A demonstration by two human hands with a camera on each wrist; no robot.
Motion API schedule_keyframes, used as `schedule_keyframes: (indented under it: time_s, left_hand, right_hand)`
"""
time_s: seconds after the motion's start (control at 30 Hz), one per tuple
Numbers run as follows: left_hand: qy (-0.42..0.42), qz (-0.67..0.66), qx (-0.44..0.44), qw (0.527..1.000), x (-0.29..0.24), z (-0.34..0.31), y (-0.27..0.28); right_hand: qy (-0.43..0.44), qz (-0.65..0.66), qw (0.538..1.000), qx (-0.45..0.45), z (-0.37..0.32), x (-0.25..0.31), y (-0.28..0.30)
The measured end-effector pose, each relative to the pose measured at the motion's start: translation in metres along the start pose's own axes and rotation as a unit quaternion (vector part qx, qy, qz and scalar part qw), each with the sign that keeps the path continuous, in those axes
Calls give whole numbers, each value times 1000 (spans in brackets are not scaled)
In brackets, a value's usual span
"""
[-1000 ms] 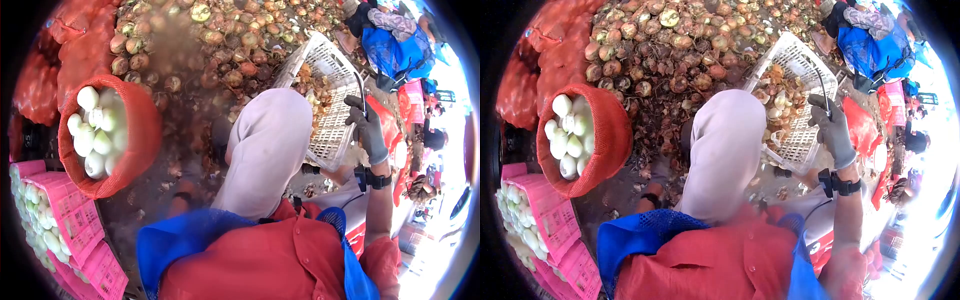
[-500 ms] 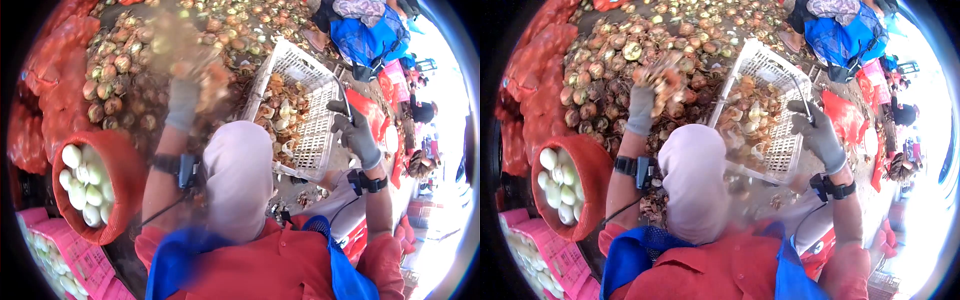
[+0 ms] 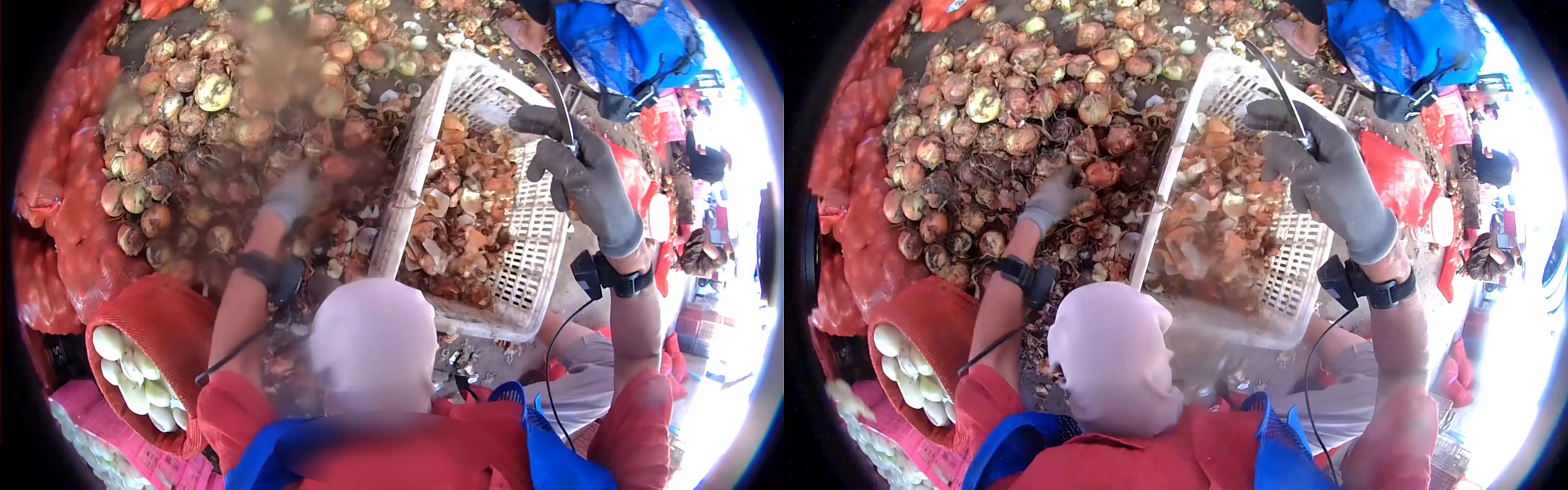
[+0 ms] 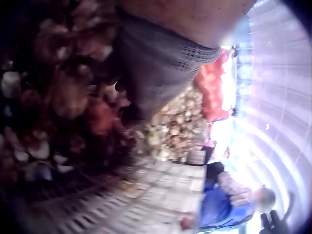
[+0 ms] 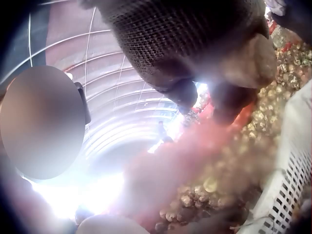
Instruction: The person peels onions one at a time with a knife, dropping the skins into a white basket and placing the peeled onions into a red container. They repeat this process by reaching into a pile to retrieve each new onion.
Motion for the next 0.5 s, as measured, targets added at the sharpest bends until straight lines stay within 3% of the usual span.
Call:
schedule_keyframes:
  time_s: [0.07,0.13,0.17,0.23,0.3,0.37,0.43,0.5]
  left_hand:
    - [51,162,69,983,30,-3,-33]
    - [8,286,-104,953,20,-9,-36]
    - [5,286,-99,953,13,-2,-38]
    - [116,193,-56,973,16,6,-39]
    - [73,248,-113,959,30,11,-35]
    - [152,23,-120,981,31,-7,-24]
    - [107,-243,-124,956,29,-24,-12]
    - [8,-395,-96,914,-4,-32,15]
  right_hand:
    - [-34,-17,999,16,7,-23,-1]
    - [-65,-21,997,20,10,-45,1]
    - [-70,-20,997,16,11,-53,4]
    - [-78,-7,997,23,9,-60,10]
    - [-66,-15,998,8,7,-50,12]
    - [-57,28,998,4,4,-39,15]
    - [-23,93,995,22,-6,-33,12]
    - [-5,59,998,30,-14,-11,0]
Point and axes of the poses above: each hand's wrist, its own z-axis towards the middle knuckle, its own y-axis out of the back of the hand, x = y × z, the point moved 7 cm from there along z, towards the middle knuckle, and after that the axes turned 12 degrees about -z, right-handed, at the moved point
